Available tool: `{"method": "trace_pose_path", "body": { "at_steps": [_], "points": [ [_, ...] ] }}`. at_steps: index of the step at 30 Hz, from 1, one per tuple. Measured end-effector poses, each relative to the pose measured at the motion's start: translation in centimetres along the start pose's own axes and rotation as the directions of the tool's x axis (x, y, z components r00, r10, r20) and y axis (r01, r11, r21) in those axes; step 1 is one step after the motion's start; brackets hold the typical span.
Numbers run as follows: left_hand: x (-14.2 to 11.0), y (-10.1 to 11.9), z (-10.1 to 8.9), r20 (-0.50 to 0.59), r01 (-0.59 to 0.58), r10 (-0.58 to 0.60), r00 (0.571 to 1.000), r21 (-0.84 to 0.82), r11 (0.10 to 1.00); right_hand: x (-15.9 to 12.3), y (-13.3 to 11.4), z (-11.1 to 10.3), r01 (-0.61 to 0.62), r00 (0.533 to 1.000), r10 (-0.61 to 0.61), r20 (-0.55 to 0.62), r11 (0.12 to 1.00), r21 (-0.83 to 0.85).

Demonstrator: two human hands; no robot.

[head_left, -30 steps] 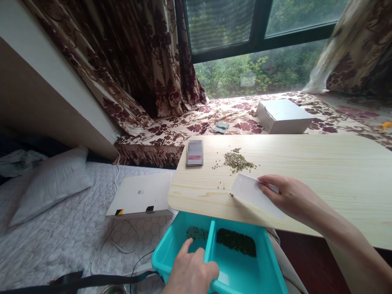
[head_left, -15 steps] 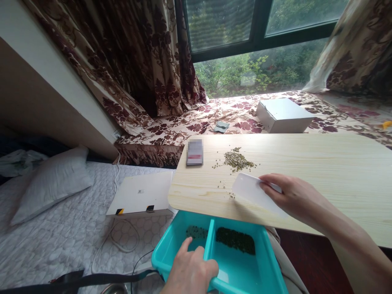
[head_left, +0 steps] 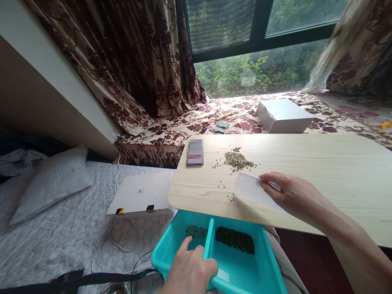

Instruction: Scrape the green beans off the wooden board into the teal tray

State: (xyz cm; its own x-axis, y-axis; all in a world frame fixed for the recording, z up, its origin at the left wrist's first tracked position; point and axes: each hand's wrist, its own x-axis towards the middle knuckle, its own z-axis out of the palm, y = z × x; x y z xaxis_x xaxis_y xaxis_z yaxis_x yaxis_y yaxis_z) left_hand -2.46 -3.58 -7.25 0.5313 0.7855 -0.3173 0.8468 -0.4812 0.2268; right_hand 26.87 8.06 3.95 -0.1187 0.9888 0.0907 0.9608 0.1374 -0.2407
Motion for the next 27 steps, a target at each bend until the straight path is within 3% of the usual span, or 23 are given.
{"method": "trace_pose_path", "body": {
  "at_steps": [6,27],
  "points": [
    [-0.1,0.2,-0.3,0.002,0.013,-0.013,1.000,-0.010,1.000,-0.1,0.1,0.2,0.056,0.998,-0.055,-0.013,0.998,0.027],
    [-0.3,0.4,-1.1,-0.011,0.021,-0.021,1.000,-0.005,1.000,-1.1,0.3,0.3,0.034,0.999,-0.037,0.029,0.993,0.111]
  ]
}}
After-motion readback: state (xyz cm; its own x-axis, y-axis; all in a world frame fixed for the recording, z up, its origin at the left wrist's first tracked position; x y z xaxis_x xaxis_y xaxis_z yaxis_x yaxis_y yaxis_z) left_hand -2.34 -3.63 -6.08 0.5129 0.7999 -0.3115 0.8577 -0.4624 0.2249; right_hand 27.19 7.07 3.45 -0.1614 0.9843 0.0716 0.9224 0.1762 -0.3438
